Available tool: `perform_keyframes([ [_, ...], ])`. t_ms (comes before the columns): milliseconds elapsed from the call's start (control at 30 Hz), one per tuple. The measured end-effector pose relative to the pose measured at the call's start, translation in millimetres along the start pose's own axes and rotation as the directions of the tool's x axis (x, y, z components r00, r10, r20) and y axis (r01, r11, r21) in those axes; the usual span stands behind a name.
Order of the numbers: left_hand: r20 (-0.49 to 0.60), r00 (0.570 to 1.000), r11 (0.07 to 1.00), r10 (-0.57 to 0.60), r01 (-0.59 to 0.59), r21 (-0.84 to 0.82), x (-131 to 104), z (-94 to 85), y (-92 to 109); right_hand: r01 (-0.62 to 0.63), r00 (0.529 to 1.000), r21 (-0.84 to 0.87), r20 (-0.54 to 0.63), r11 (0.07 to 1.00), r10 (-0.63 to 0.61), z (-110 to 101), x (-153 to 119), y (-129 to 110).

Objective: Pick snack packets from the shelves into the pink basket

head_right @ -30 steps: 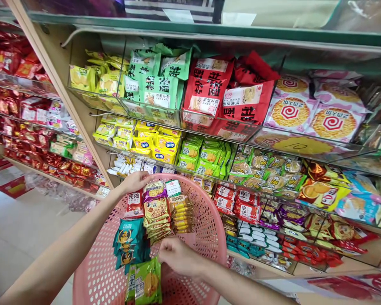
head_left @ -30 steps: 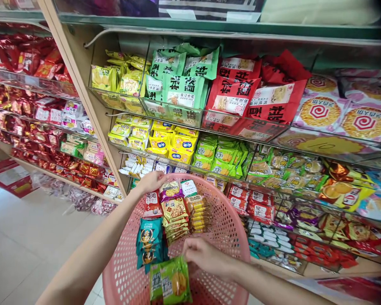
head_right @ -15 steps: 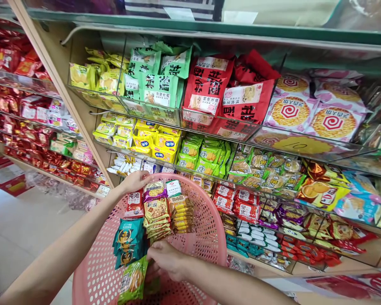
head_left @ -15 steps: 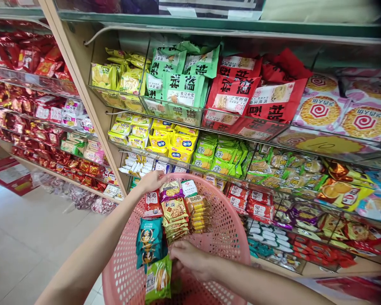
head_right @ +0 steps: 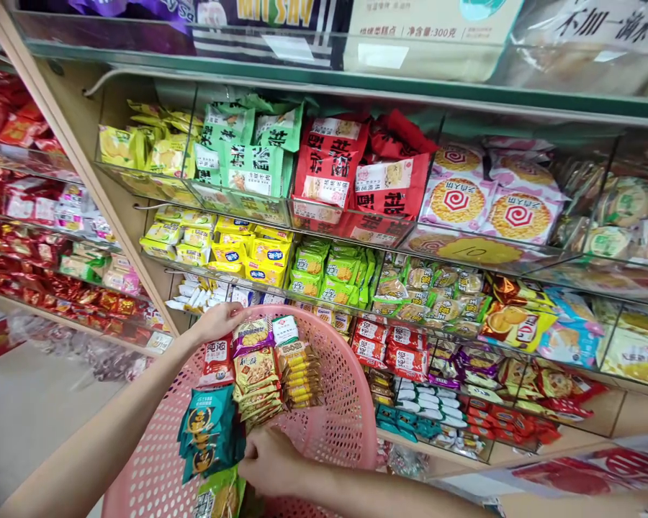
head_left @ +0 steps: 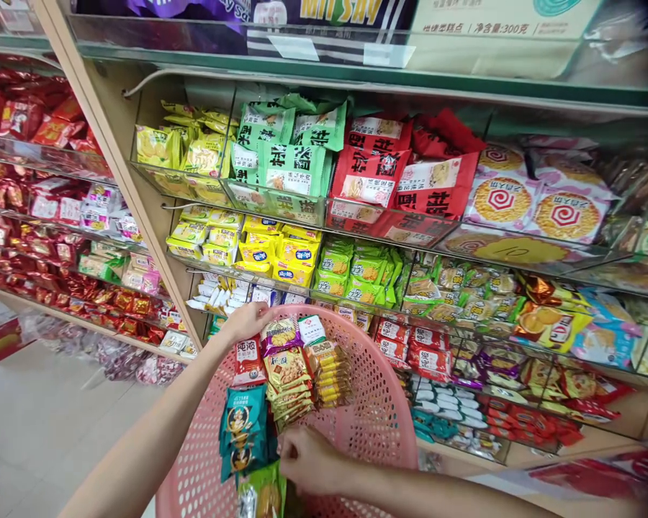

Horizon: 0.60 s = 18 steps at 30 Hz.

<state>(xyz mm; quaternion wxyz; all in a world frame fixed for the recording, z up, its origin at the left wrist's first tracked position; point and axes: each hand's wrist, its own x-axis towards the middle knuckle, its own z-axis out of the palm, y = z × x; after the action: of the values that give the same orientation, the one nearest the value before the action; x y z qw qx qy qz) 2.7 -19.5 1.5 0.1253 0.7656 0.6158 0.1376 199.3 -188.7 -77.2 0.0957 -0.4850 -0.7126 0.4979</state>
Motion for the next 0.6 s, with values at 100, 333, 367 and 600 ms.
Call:
perform_keyframes([
  [100,-0.003,1.0,1.0,0.017,-0.017,-0.002,1,-1.0,0,0.049,0.998,-0.25,-0.027,0.967,-0.058,-2,0,2],
  [333,-0.017,0.999,0.999,0.042,-0.042,-0.008,1,-1.6,-2,-0.005,1.0,-0.465,-0.007,0.885,0.002,-10,-5,-8],
  [367,-0.019,0.999,0.999,0.041,-0.041,-0.011,1,-1.4,-3,-0.013,1.0,-0.488,-0.017,0.873,0.005,-16,-8,-14],
  [600,-0.02,0.999,0.999,0.032,-0.033,-0.035,0,-1.1,-10,0.132,0.911,-0.463,-0.292,0.876,-0.291,-128,-26,-84],
])
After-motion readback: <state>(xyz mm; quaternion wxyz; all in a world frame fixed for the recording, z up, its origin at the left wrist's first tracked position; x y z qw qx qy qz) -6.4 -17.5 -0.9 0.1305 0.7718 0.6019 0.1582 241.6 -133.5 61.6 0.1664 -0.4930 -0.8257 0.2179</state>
